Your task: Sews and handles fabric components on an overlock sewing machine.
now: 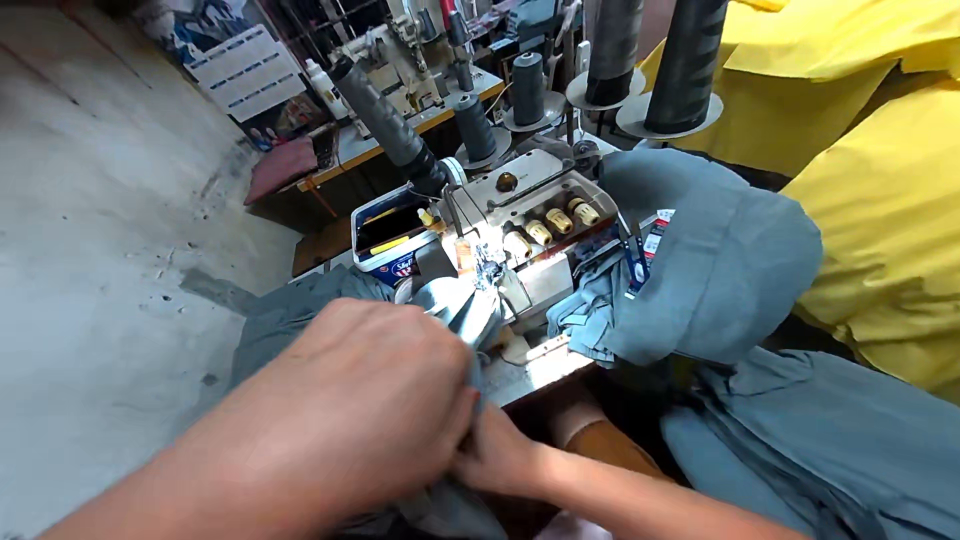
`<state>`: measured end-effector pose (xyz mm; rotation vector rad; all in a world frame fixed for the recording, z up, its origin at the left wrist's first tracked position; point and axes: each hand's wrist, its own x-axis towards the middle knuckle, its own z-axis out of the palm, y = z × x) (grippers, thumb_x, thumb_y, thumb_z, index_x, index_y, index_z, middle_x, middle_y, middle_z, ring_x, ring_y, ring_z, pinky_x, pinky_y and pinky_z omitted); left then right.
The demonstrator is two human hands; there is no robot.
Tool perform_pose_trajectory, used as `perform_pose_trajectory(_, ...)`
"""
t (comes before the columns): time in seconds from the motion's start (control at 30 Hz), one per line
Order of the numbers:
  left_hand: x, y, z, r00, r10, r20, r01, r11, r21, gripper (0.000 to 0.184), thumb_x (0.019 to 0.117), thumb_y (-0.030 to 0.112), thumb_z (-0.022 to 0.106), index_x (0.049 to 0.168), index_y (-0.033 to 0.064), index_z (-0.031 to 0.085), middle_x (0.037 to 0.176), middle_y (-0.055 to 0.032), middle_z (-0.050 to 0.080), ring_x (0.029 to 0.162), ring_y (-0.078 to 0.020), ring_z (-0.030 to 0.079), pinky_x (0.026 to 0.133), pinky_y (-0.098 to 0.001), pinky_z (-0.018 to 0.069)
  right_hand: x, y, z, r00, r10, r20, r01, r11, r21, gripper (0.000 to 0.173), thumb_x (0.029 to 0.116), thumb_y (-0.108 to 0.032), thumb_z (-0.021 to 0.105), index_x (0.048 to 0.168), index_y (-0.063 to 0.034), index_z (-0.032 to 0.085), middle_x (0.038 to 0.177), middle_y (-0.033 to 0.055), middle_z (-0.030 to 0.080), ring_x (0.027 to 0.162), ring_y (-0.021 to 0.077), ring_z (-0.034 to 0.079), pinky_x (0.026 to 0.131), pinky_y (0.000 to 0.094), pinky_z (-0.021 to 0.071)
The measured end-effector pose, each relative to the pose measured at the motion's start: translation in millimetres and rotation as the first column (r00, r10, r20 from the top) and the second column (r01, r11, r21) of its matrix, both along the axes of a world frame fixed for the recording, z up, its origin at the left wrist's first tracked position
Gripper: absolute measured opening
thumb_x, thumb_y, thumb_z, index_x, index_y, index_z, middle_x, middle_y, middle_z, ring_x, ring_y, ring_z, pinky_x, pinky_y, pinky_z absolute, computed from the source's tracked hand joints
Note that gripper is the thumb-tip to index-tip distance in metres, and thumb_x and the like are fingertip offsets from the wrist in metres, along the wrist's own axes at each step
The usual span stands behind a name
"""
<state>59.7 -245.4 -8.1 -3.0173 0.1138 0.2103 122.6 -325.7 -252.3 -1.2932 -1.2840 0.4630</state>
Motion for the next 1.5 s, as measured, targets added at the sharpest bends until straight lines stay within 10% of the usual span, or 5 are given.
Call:
perform_pose_trajectory(0.23, -27, 72, -1, 0.965, 0.173, 0.198, -0.225, 0.933, 0.28, 0.051, 0.0771, 0.045, 0.075, 0.12, 0.0183, 0.066, 0.057, 0.0039, 0.051, 0.044, -0.0207, 0.053, 0.039, -0.0447, 0.0417, 15, 104, 80, 0.923, 0.276, 0.268, -0.125, 0.874, -0.469, 0.038, 0.107, -0.022, 0.05, 0.135, 0.0015, 0.061, 0.128, 0.0251, 0.066, 0.125, 0.0406, 0.06, 0.104, 0.0591, 0.0454)
perform_pose_trajectory(0.4, -59, 105, -28, 0.907, 0.305, 0.29, -0.323, 0.946, 0.015, 0.069, 0.0845, 0.067, 0.06, 0.133, 0.0179, 0.058, 0.066, 0.0072, 0.061, 0.049, -0.0137, 0.057, 0.043, -0.0419, 0.047, 50, 61, 15, 0.883, -0.394, 0.254, 0.318, 0.902, 0.292, 0.018, 0.0943, -0.014, 0.065, 0.088, -0.0009, 0.075, 0.079, 0.0104, 0.074, 0.07, 0.0201, 0.072, 0.064, 0.0363, 0.0597)
perform_pose_trajectory(0.53, -67, 107, -41, 0.901, 0.283, 0.329, -0.265, 0.959, -0.098, 0.057, 0.0881, 0.05, 0.065, 0.136, 0.0204, 0.056, 0.07, 0.0097, 0.062, 0.057, -0.0084, 0.061, 0.051, -0.0338, 0.0514, 80, 60, 1, 0.818, -0.527, 0.229, 0.458, 0.839, 0.295, 0.023, 0.0871, -0.024, 0.076, 0.089, -0.001, 0.073, 0.087, 0.0131, 0.069, 0.077, 0.0239, 0.067, 0.066, 0.0387, 0.0557)
perform_pose_trajectory(0.83, -76, 88, -41, 0.959, 0.018, 0.284, -0.066, 0.985, 0.158, 0.032, 0.1003, 0.042, 0.05, 0.09, 0.0188, 0.069, 0.069, 0.0043, 0.063, 0.064, -0.0134, 0.063, 0.067, -0.0401, 0.0464, 37, 71, 67, 0.937, -0.116, 0.329, -0.083, 0.842, 0.534, 0.012, 0.0918, -0.004, 0.063, 0.091, -0.0012, 0.075, 0.085, 0.0095, 0.071, 0.08, 0.0176, 0.068, 0.069, 0.0282, 0.0545)
perform_pose_trajectory(1.5, -83, 81, -52, 0.926, -0.006, 0.378, -0.074, 0.977, 0.198, 0.038, 0.1049, 0.033, 0.045, 0.085, 0.0173, 0.073, 0.068, 0.0025, 0.063, 0.084, -0.0208, 0.069, 0.108, -0.0729, 0.0249, 91, 64, 10, 0.907, -0.296, 0.3, 0.165, 0.904, 0.393, 0.016, 0.0949, -0.013, 0.066, 0.099, -0.0005, 0.077, 0.084, 0.0078, 0.072, 0.074, 0.0107, 0.065, 0.07, 0.0234, 0.0539)
